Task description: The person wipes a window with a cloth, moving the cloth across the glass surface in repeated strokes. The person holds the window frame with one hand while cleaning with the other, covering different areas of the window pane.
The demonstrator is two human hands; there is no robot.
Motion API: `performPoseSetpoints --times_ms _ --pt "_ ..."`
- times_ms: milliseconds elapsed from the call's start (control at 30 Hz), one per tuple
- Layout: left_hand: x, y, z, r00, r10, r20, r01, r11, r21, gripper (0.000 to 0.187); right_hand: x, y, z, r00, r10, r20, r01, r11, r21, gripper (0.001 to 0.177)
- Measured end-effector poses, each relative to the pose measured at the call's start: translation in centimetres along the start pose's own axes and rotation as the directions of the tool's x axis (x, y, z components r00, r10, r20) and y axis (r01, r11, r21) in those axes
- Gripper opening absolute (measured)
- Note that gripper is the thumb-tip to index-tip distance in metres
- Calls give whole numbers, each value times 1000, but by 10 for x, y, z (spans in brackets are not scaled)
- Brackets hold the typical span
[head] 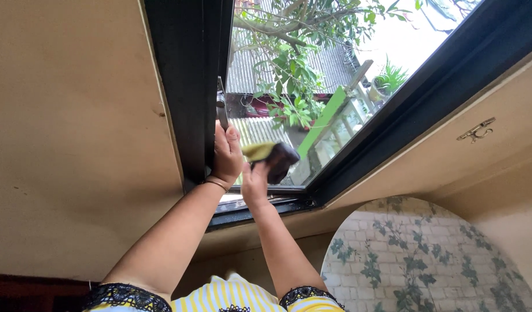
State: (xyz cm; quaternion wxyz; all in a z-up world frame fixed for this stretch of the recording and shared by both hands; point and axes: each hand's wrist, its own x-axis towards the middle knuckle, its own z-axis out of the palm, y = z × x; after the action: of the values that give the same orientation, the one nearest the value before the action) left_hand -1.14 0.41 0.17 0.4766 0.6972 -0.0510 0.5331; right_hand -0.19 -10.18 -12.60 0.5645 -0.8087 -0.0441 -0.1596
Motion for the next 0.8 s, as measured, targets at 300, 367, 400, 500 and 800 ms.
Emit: performPoseSetpoints --times_ms 300,367,400,500,800 --pt "-7 -12 5 1000 -28 -3 28 999 15 35 56 -134 -97 956 94 -278 31 910 414 68" --pt "-9 -19 8 1000 -22 -12 23 998 64 32 80 -82 -123 874 -107 -474 174 980 100 46" --pt "-11 -18 8 1000 -23 -13 24 998 63 32 76 -72 -120 874 -108 -474 175 980 98 46" --pt "-2 -2 -1 999 -26 -29 28 997 67 30 56 -48 -103 881 271 -389 -90 901 425 57" --pt "-4 7 -6 997 54 -60 -44 987 155 31 -6 -3 -17 811 586 -6 -533 741 408 46"
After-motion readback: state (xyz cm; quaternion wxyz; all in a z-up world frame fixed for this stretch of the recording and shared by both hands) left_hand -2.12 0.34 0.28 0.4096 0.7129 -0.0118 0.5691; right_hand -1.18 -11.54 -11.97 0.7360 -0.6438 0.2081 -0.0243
